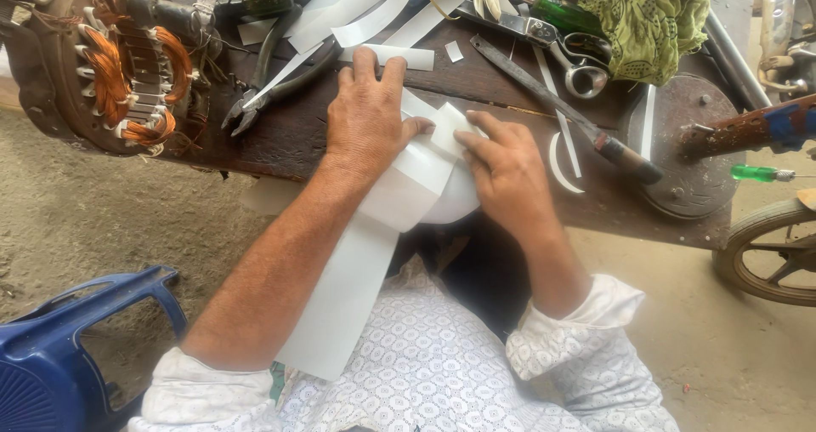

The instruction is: The person folds a sheet of white insulation paper on a wooden workbench, then uses a knife to cut it into smaller rectangular pieces. The person repeats the folding and cutting process on another sheet of paper.

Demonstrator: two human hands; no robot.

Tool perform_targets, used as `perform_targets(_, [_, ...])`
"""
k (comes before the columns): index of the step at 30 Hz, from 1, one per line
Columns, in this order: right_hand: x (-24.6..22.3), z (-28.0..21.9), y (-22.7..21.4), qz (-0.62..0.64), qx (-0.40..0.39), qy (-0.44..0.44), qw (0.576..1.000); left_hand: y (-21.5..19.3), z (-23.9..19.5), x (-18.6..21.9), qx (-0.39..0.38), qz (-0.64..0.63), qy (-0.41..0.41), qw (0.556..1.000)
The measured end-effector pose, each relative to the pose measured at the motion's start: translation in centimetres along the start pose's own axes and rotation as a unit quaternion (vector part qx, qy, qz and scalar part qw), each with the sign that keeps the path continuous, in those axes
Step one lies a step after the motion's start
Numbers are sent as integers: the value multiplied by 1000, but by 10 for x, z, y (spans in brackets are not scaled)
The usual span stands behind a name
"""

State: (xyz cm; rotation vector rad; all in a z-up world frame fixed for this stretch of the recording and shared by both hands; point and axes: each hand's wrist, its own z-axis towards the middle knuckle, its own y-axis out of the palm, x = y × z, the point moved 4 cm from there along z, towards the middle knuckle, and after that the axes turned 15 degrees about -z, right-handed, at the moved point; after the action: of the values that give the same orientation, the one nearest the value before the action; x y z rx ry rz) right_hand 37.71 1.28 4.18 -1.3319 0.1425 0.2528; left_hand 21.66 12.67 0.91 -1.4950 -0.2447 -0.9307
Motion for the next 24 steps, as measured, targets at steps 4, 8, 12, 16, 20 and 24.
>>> perform_targets(4, [7,5,-7,-19,-56,-4,998,-10,6,6,23,32,73,997])
perform_targets(8, [6,10,-12,-48,-81,-8,995,-12,14,7,-74,62,-16,995])
perform_targets(12, [7,8,-6,-46,-63,-8,997,-16,15,8,-80,62,-33,994])
perform_targets(16, [14,12,-4,13,16,-40,999,-17,16,13,-72,24,1,997])
perform_targets(20, [18,8,2,47,55,-39,997,-14,17,22,-71,27,81,994])
perform_targets(24, [18,7,4,37,83,-45,995,-12,33,37,-46,53,174,982])
